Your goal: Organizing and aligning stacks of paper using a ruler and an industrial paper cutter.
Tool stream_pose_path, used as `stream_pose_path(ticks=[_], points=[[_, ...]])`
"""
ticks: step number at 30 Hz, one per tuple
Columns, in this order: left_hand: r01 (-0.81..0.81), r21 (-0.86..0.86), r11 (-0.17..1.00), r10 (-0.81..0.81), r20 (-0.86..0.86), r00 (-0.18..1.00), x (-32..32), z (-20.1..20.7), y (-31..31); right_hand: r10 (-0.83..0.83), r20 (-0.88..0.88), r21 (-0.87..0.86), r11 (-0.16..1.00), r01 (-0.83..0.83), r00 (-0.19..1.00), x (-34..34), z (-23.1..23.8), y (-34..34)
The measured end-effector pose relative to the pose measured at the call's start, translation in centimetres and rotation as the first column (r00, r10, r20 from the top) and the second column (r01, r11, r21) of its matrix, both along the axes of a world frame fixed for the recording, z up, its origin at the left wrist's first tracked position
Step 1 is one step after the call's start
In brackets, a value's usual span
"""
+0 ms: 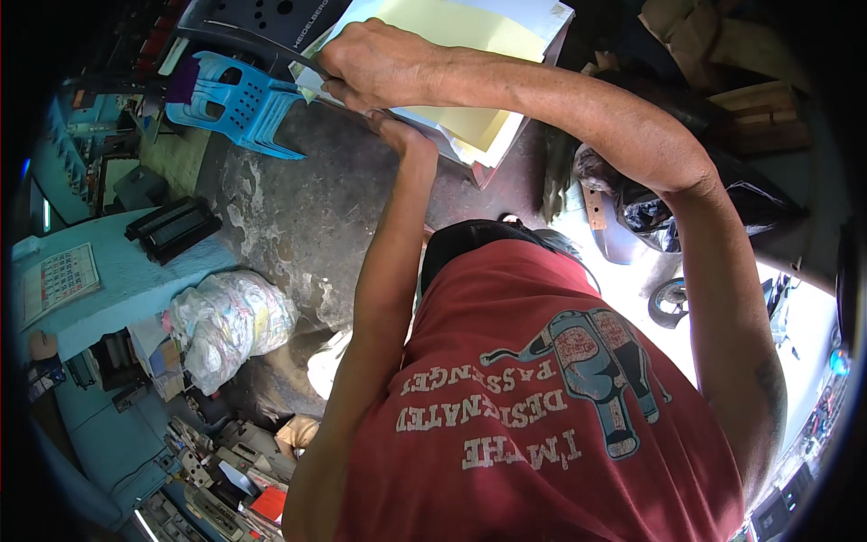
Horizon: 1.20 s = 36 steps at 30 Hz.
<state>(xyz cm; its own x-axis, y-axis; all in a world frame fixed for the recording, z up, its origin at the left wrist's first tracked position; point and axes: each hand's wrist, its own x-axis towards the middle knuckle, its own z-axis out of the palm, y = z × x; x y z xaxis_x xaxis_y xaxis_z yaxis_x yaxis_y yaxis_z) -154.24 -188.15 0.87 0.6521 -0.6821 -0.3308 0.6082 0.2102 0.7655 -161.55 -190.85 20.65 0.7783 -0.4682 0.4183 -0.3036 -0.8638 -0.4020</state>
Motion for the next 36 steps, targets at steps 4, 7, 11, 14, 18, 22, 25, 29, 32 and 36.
stream_pose_path(ticks=[4,7,11,14,18,22,25,29,32,36], points=[[0.026,-0.037,0.999,-0.028,-0.063,0.998,-0.3,1.0,0.1,0.008,0.012,0.001,1.0,-0.008,1.0,0.2,0.1,-0.2],[0.026,-0.039,0.999,-0.03,-0.094,0.995,-0.5,1.2,0.0,0.003,-0.013,-0.004,1.0,-0.004,1.0,0.2,0.2,-0.4],[0.022,-0.078,0.997,-0.029,-0.09,0.995,-0.3,0.7,-0.1,0.0,0.003,0.003,1.0,0.0,1.0,0.4,0.0,-0.5],[0.029,-0.09,0.996,-0.038,-0.098,0.994,-0.2,0.5,-0.3,0.004,0.075,-0.013,1.0,-0.003,0.997,0.5,-0.4,-0.7],[0.07,-0.119,0.99,-0.084,-0.115,0.99,-0.7,0.8,-0.2,0.015,0.085,-0.041,0.999,-0.011,0.996,0.8,-0.7,-1.4],[0.07,-0.145,0.987,-0.091,-0.145,0.985,-0.9,1.1,-0.1,0.024,0.055,-0.043,0.999,-0.022,0.998,1.1,-0.9,-1.6],[0.072,-0.165,0.984,-0.097,-0.149,0.984,-1.2,1.4,-0.1,0.008,0.069,-0.018,1.0,-0.007,0.998,0.9,-0.9,-1.6],[0.06,-0.159,0.985,-0.082,-0.136,0.987,-0.9,1.0,-0.1,-0.004,0.039,-0.018,1.0,0.004,0.999,1.1,-0.7,-1.4],[0.077,-0.179,0.981,-0.102,-0.138,0.985,-0.7,0.8,-0.3,0.018,0.064,-0.043,0.999,-0.015,0.998,1.1,-0.9,-1.6],[0.041,-0.16,0.986,-0.063,-0.133,0.989,-0.6,0.5,-0.5,0.02,0.056,-0.053,0.998,-0.017,0.998,1.1,-0.8,-1.7]])
